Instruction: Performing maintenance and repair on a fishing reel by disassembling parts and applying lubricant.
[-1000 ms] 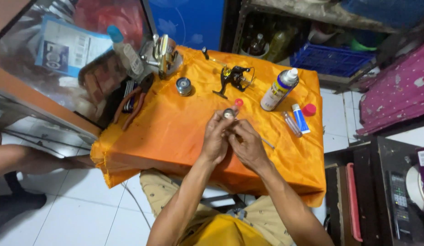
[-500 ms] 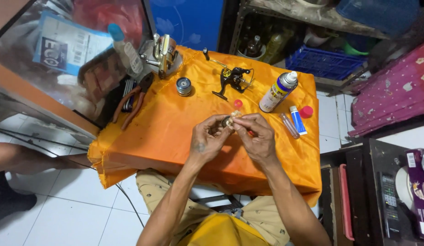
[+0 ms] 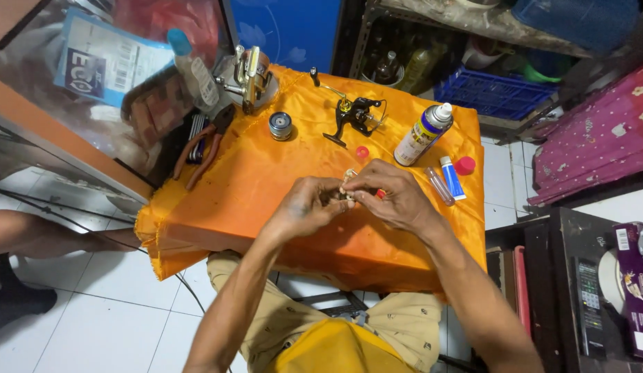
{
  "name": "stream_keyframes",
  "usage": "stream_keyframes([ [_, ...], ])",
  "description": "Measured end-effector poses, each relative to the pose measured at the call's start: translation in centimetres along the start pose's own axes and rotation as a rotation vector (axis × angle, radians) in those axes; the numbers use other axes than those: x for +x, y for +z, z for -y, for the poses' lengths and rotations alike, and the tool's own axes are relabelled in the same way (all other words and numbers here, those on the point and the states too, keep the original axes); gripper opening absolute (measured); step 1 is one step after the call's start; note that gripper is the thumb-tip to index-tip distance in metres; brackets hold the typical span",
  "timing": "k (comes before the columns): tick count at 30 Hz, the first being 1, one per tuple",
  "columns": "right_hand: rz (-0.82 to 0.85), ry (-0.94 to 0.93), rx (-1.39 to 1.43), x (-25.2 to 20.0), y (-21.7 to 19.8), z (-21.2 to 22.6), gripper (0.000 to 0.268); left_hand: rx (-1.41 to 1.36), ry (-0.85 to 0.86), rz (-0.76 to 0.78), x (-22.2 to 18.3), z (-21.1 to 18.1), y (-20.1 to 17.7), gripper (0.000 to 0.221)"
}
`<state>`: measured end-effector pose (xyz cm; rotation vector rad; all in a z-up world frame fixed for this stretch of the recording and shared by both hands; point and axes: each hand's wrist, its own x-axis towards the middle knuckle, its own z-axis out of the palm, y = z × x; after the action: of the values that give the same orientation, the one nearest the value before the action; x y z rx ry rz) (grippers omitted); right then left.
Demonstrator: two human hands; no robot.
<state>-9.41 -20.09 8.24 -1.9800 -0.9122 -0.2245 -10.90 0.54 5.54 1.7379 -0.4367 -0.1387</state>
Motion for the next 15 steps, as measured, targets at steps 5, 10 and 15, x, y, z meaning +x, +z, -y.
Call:
stream_keyframes([
  [5, 0.001, 0.029, 0.038, 0.6, -1.0, 1.1, 0.010, -0.216, -0.058, 0.102, -0.1, -4.0, -2.0, 0.026],
  [10, -0.260, 0.142, 0.245, -1.1, 1.1, 0.1, 0.015, -0.453, 0.010, 0.092, 1.1, 0.5, -0.7, 0.027],
  [15, -0.385, 0.016, -0.010, -1.8, 2.9, 0.8, 0.020, -0.128, 0.317, -0.047, 1.5, 5.6, 1.8, 0.047],
])
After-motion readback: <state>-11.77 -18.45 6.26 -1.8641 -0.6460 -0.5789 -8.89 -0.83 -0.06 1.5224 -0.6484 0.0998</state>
